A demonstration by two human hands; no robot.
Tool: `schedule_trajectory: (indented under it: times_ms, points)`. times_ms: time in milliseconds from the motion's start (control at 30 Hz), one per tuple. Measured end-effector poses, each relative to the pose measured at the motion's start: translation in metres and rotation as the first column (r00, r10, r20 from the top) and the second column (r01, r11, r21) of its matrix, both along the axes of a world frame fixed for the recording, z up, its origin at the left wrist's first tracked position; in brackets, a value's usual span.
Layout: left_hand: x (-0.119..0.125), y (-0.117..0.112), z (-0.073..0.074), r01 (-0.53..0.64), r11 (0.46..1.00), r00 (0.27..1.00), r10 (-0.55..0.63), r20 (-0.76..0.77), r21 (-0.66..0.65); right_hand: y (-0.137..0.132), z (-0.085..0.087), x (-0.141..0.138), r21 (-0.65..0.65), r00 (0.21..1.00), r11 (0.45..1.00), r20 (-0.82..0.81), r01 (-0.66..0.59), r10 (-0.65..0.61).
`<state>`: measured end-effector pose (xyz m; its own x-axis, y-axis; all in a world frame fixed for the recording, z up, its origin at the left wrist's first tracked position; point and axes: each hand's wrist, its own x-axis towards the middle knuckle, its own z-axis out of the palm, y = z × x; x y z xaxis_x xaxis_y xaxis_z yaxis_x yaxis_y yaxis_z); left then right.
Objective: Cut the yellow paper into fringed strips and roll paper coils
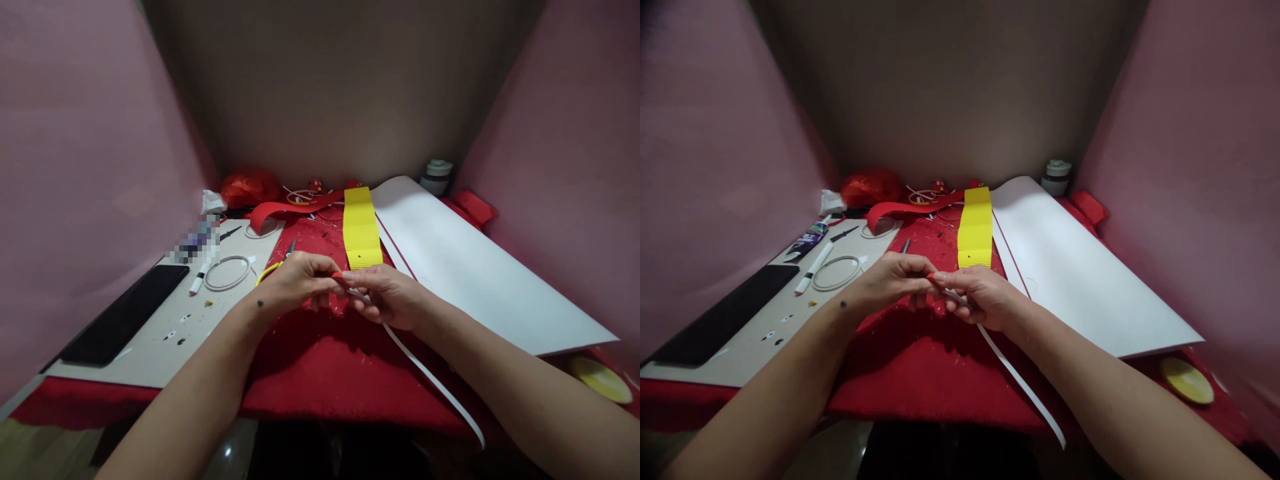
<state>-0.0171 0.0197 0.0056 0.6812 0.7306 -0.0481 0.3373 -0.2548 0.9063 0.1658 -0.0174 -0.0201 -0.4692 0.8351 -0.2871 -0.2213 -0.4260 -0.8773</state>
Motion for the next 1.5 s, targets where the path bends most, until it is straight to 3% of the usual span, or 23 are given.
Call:
schedule_trajectory:
  times_ms: [133, 367, 567, 700, 1000, 1233, 1367, 1500]
  points:
    - [0.005, -0.002, 0.004, -0.103, 0.985, 0.976, 0.127, 0.176, -0.142, 0.000, 0.003, 0.003, 0.041, 0.989, 0.999, -0.146, -0.006, 0.012]
    - [0.012, -0.009, 0.000, -0.208, 0.971, 0.948, 0.230, 0.221, -0.120, 0.003, 0.000, 0.006, 0.046, 0.985, 0.999, -0.168, -0.023, 0.030]
    - [0.014, -0.010, 0.004, -0.140, 0.986, 0.959, 0.158, 0.234, -0.095, 0.004, 0.002, 0.007, 0.023, 0.986, 1.000, -0.168, 0.000, 0.004]
    - [0.015, -0.011, 0.005, -0.172, 0.982, 0.959, 0.184, 0.215, -0.073, 0.002, 0.005, 0.005, 0.008, 0.985, 1.000, -0.171, -0.008, 0.009]
    - [0.015, -0.009, 0.002, -0.130, 0.978, 0.957, 0.167, 0.239, -0.163, 0.003, 0.003, 0.007, -0.034, 0.979, 0.998, -0.196, -0.061, 0.053]
    - [0.012, -0.009, 0.003, -0.132, 0.991, 0.977, 0.131, 0.167, -0.006, 0.005, 0.001, 0.008, -0.080, 0.989, 0.996, -0.142, -0.044, 0.032]
    - [0.008, -0.005, 0.001, -0.075, 0.991, 0.994, 0.066, 0.082, 0.109, 0.006, -0.001, 0.008, -0.093, 0.993, 0.995, -0.113, -0.039, 0.029]
    - [0.006, -0.004, 0.002, -0.084, 0.995, 0.994, 0.080, 0.072, 0.053, 0.006, 0.001, 0.009, -0.082, 0.991, 0.996, -0.129, -0.047, 0.036]
